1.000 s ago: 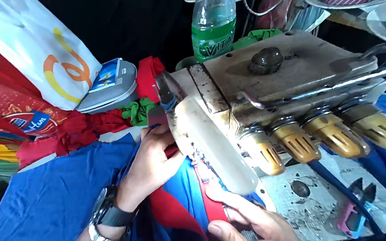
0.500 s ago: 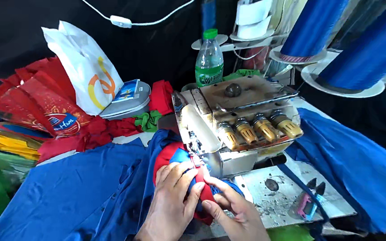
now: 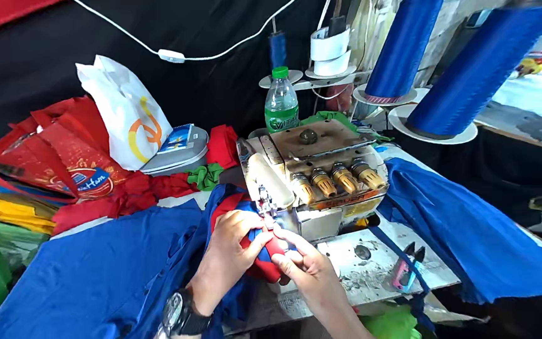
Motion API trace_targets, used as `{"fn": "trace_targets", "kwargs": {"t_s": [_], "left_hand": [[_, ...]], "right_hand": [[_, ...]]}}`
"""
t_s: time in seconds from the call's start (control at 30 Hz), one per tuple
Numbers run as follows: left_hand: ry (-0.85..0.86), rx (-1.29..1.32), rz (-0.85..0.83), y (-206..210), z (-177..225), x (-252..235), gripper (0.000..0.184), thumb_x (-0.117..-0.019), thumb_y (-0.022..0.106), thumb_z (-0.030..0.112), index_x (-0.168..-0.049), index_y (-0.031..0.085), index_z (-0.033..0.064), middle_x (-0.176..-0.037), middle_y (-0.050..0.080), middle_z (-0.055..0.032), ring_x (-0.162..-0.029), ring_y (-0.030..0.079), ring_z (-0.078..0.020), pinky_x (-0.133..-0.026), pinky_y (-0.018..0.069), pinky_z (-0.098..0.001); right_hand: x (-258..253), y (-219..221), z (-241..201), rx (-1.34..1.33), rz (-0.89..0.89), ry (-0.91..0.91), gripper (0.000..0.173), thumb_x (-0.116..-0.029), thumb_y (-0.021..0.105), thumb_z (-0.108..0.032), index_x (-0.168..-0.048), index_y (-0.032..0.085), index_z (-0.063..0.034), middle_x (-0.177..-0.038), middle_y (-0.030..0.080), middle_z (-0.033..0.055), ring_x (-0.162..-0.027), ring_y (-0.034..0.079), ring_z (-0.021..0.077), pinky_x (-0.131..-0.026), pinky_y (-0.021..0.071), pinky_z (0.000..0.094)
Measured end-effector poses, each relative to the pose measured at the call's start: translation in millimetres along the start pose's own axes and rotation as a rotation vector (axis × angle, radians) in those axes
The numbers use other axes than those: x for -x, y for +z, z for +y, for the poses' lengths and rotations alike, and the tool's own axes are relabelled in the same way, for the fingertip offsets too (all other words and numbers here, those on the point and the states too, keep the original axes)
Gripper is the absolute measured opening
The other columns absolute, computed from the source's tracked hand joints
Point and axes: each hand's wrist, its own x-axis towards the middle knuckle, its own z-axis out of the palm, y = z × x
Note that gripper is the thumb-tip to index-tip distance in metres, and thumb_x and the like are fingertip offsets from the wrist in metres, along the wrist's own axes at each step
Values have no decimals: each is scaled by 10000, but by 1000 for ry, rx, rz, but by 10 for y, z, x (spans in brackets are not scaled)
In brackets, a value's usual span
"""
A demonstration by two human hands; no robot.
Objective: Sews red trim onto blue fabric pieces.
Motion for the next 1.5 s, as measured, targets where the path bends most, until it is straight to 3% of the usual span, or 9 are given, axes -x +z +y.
{"fn": "trace_targets", "kwargs": {"t_s": [0.27,0.4,0.57,0.67,0.77,0.93,1.07,1.2,1.5], "left_hand": [[-13,-73,78,-130,308,389,287,-1041,541,297,-1060,752,103,-1277,671,-60,-1266,582,-199,-1102,437,-438],[-54,-111,238,-47,512,748,232,-1034,567,320,-1142,681,149,-1276,639,-72,-1223,562,-199,-1036,440,-382],[-440,34,368,-160,368,700,362,-1028,509,255,-1178,659,-38,-1085,676,-130,-916,641,-108,-796,542,-263],[-640,137,283,-211,218,532,401,-1049,482,270,-1269,620,-35,-1010,665,-118,-827,629,-147,-758,535,-337],[-791,250,192,-260,164,378,417,-1048,559,260,-1354,551,-23,-1016,647,-120,-857,622,-183,-779,530,-379],[-782,523,376,-262,29,457,254,-970,657,110,-1220,659,64,-965,708,-9,-872,675,-84,-804,568,-289],[-702,392,461,-354,35,556,191,-983,650,114,-1161,699,66,-924,716,34,-804,659,-15,-742,553,-205],[-715,337,398,-444,14,584,134,-1020,592,135,-1057,708,78,-898,681,30,-773,619,-25,-707,516,-213],[-702,752,429,-713,140,561,148,-1040,529,101,-1139,638,117,-918,672,35,-825,665,-62,-782,587,-270]], "right_hand": [[96,-134,69,-172,-38,-18,375,-1075,392,-117,-1424,508,-45,-941,740,71,-755,742,160,-650,641,308],[95,-244,217,102,-35,-222,341,-1056,473,-157,-1371,573,-71,-966,731,15,-788,718,94,-669,615,245],[-85,-343,262,630,164,-685,362,-947,556,-142,-1282,691,-116,-1158,658,109,-1035,657,211,-857,577,365],[-159,-309,154,727,5,-835,372,-940,527,-159,-1276,683,-135,-1355,626,106,-1310,562,259,-1076,478,437],[-181,-210,47,776,-183,-876,323,-926,583,-217,-1200,710,-105,-1417,612,99,-1408,500,254,-1184,372,510],[-183,-160,-26,828,-214,-846,468,-1008,548,-501,-1166,725,-98,-1389,632,85,-1393,518,230,-1197,364,512],[-185,-4,-173,864,-159,-787,603,-977,489,-635,-1028,766,-102,-1240,689,96,-1228,623,263,-1076,455,539],[-267,235,-305,945,-91,-749,556,-934,566,-614,-890,751,-92,-1045,701,92,-998,674,271,-876,536,499],[-248,529,-485,841,-213,-678,172,-841,808,-222,-901,742,-75,-932,670,94,-943,656,286,-818,545,460]]}}
